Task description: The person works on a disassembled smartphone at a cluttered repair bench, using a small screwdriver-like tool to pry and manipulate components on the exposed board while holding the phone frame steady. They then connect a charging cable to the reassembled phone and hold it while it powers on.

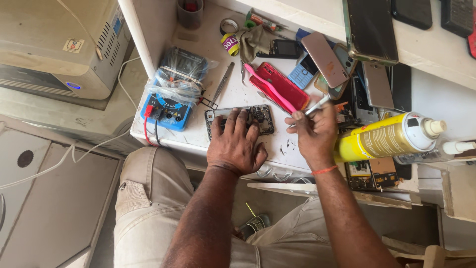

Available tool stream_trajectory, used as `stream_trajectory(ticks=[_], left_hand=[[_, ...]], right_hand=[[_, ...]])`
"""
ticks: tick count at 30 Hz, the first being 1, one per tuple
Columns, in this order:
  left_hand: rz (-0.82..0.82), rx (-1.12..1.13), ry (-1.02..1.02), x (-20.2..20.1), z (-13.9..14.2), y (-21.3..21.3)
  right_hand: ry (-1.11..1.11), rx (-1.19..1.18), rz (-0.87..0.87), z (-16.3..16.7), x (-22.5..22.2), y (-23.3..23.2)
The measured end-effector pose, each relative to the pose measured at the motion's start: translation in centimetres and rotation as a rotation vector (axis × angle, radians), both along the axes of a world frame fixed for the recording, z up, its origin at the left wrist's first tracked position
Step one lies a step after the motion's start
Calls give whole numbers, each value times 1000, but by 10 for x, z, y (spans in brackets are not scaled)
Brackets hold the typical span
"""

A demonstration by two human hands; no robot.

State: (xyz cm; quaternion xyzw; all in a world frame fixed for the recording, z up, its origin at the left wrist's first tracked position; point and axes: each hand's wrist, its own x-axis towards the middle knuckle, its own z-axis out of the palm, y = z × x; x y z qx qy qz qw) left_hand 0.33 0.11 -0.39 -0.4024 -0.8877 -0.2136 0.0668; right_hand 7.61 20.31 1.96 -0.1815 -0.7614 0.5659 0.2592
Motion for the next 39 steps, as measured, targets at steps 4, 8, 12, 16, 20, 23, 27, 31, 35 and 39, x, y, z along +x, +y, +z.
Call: stream_trajectory(ticks=[4,8,12,16,20,23,27,31,35,39], left_hand=[[-2,5,1,-1,0,0],[2,15,7,0,0,0],[0,20,5,0,-2,1],[0,27,9,0,-5,-1],[3,59,36,-1,-5,1],[2,26,19,-1,-4,0],[5,31,29,0,-3,1],[7,36,32,0,-3,1],[5,24,24,0,-1,0],[7,-14,2,-1,2,1]], right_hand=[[203,90,45,5,-11,-15],[320,137,62,1,-24,-31],[292,197,-9,-11,-29,-44],[332,226,9,-21,-30,-46],[322,252,28,-25,-28,-43],[319,258,42,-27,-28,-43],[318,262,46,-27,-28,-43],[299,292,43,-26,-29,-43],[278,291,49,-24,-29,-43],[281,319,60,-22,-28,-43]])
